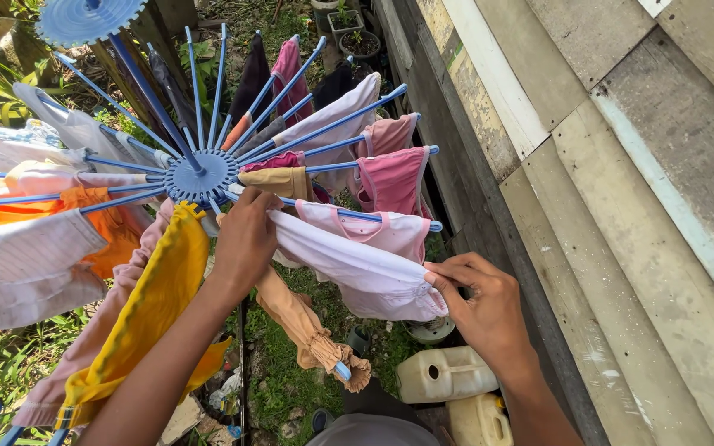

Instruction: Hanging small laundry items on a circular clip drying rack

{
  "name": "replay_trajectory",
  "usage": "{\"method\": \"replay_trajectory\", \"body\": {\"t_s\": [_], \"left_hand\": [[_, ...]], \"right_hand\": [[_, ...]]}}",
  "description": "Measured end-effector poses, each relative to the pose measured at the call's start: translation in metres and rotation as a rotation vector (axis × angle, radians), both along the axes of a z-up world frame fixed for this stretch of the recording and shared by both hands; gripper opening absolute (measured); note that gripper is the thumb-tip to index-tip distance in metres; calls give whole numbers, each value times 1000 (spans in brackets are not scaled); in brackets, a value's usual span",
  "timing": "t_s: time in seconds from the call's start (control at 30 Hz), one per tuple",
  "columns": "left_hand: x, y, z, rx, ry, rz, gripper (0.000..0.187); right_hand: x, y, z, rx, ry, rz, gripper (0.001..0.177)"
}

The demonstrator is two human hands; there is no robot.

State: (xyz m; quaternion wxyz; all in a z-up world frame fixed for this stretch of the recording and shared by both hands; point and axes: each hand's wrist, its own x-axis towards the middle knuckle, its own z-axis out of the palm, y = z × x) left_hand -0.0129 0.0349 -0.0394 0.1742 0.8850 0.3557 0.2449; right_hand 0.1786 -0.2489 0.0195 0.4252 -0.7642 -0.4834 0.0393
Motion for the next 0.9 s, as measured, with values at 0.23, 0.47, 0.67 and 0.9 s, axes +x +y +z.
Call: {"method": "replay_trajectory", "body": {"t_s": [0.23,0.47,0.67,0.9], "left_hand": [[-5,1,-2,6,-39,-6,28],[-13,9,-19,18,-122,-36,24],[-11,6,-22,17,-123,-10,26],[-8,2,-25,23,-148,-1,28]], "right_hand": [[4,8,-17,-50,79,-80,22],[-4,17,-19,264,148,35,23],[-11,23,-27,319,140,24,25],[-19,33,-27,370,85,6,23]]}}
